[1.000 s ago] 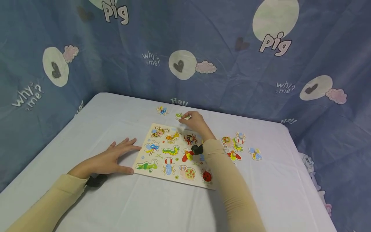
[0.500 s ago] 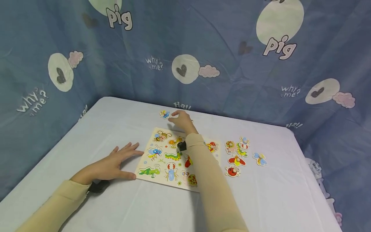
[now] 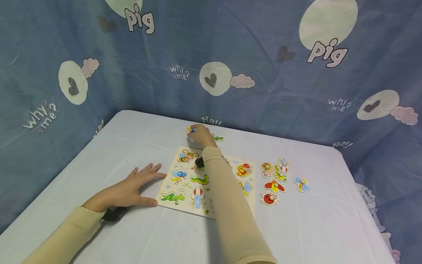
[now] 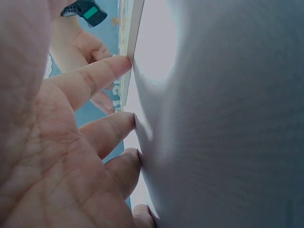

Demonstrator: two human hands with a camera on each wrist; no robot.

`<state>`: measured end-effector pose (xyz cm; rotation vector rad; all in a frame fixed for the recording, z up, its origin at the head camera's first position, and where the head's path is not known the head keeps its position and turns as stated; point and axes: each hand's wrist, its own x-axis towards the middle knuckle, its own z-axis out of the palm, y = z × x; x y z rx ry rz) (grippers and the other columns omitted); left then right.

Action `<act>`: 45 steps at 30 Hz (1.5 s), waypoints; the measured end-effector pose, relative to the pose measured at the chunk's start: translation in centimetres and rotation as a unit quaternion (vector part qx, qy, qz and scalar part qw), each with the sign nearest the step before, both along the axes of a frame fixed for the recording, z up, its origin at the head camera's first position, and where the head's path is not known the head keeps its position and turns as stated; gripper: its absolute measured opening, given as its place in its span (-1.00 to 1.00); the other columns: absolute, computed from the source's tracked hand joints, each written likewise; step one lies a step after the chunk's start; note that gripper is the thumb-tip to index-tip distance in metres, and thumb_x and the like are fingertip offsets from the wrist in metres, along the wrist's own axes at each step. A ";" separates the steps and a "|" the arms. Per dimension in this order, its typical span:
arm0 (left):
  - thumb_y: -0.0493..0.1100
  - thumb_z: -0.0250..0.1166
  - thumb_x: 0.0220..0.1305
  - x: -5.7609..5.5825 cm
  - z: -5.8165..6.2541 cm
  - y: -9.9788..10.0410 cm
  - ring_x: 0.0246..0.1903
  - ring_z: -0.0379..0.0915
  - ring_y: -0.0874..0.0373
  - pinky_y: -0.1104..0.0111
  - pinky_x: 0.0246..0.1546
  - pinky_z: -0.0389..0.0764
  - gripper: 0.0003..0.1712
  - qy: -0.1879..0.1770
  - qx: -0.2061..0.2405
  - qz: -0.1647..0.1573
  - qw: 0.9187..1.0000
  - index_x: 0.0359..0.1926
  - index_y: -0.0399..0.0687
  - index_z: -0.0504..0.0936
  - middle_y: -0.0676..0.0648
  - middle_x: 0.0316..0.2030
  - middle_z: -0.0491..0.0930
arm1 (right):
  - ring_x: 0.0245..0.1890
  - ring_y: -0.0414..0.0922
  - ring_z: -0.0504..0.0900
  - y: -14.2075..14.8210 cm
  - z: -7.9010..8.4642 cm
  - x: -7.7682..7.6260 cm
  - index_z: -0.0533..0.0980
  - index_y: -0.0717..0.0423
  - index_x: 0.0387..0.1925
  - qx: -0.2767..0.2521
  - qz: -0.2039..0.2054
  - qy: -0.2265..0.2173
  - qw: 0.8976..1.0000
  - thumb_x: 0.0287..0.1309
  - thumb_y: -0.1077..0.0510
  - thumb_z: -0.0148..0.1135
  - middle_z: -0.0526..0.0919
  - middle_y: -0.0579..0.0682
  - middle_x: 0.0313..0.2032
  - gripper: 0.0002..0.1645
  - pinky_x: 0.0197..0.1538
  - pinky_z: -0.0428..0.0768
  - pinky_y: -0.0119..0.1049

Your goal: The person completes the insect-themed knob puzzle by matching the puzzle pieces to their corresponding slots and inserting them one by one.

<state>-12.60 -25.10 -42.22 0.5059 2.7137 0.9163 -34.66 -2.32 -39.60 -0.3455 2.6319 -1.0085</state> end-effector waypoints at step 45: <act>0.21 0.65 0.12 0.2 0.4 0.1 0.71 -0.23 -0.39 -0.49 0.58 -0.33 0.01 -0.003 -0.005 0.001 1.000 0.54 0.14 0.46 -0.27 0.71 0.06 | -0.63 -0.16 0.37 -1.0 -0.4 0.4 0.47 0.02 -0.65 0.072 -0.025 0.051 0.996 0.46 0.10 0.32 0.47 -0.11 -0.69 -0.51 -0.40 0.44 -0.26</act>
